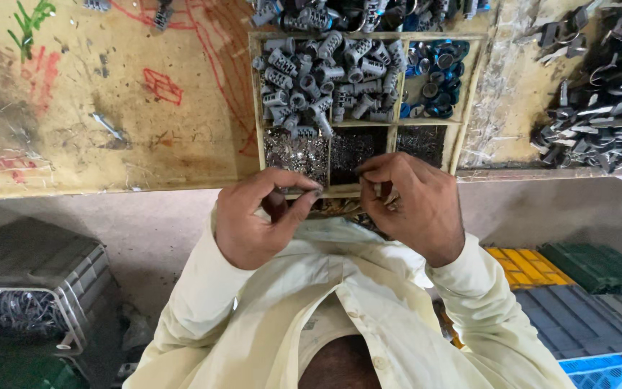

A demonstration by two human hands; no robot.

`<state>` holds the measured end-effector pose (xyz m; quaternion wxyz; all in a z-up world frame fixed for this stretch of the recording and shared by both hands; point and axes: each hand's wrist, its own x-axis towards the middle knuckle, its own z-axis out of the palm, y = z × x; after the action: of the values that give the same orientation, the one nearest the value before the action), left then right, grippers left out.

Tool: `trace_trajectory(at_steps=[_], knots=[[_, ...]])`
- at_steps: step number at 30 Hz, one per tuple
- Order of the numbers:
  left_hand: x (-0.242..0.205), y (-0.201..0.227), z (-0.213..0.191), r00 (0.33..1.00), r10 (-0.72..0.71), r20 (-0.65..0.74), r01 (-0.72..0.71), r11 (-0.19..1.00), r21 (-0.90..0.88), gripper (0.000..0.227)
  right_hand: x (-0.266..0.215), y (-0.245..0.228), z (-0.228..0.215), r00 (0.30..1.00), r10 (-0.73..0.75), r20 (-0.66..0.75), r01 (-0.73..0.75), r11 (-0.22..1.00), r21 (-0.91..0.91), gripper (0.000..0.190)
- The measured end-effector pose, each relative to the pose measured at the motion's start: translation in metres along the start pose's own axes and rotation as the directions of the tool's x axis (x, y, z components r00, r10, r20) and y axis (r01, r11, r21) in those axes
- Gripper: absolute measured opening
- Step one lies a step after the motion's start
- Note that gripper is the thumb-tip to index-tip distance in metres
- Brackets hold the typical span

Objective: The person assembles small lock components by hand, inserting metal pins into a grey plastic housing and then attaching a blue cap. The person repeats this process for multiple units, placing the finished assemblies into a compartmentalized wooden box.

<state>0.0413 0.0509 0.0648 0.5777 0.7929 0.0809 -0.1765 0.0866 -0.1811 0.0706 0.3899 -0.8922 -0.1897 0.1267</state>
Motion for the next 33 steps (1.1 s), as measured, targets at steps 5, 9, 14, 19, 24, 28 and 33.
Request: trace_trajectory(at_steps=[5, 9, 14, 19, 24, 28, 33], knots=[[-0.001, -0.002, 0.001, 0.982, 0.187, 0.034, -0.184, 0.98, -0.071, 0.022, -0.004, 0.002, 0.002, 0.999, -0.045, -0.003, 0.044, 0.994, -0.096, 0.022], [0.002, -0.005, -0.005, 0.846, 0.179, 0.503, 0.447, 0.277, -0.851, 0.011, -0.004, 0.003, 0.001, 0.997, -0.077, -0.001, 0.077, 0.997, -0.026, 0.023], [0.007, 0.006, 0.017, 0.917, 0.394, -0.057, -0.385, 0.914, 0.129, 0.018, -0.007, 0.005, 0.001, 0.998, -0.057, -0.039, 0.055, 0.997, -0.046, 0.023], [0.015, 0.012, 0.018, 0.978, 0.209, -0.002, -0.207, 0.97, -0.123, 0.017, -0.017, 0.012, 0.002, 0.996, 0.049, -0.07, -0.045, 0.998, 0.046, 0.022], [0.015, 0.01, 0.018, 0.991, 0.042, 0.124, -0.012, 0.972, -0.235, 0.017, -0.033, 0.02, 0.011, 0.914, 0.376, 0.152, -0.348, 0.535, 0.77, 0.013], [0.014, 0.006, 0.024, 0.983, 0.013, 0.184, 0.055, 0.932, -0.359, 0.019, -0.043, 0.027, 0.016, 0.924, 0.355, 0.145, -0.306, 0.457, 0.835, 0.011], [0.012, 0.004, 0.032, 0.972, 0.012, 0.236, 0.122, 0.829, -0.546, 0.018, -0.046, 0.03, 0.014, 0.861, 0.433, 0.266, -0.432, 0.349, 0.832, 0.009]])
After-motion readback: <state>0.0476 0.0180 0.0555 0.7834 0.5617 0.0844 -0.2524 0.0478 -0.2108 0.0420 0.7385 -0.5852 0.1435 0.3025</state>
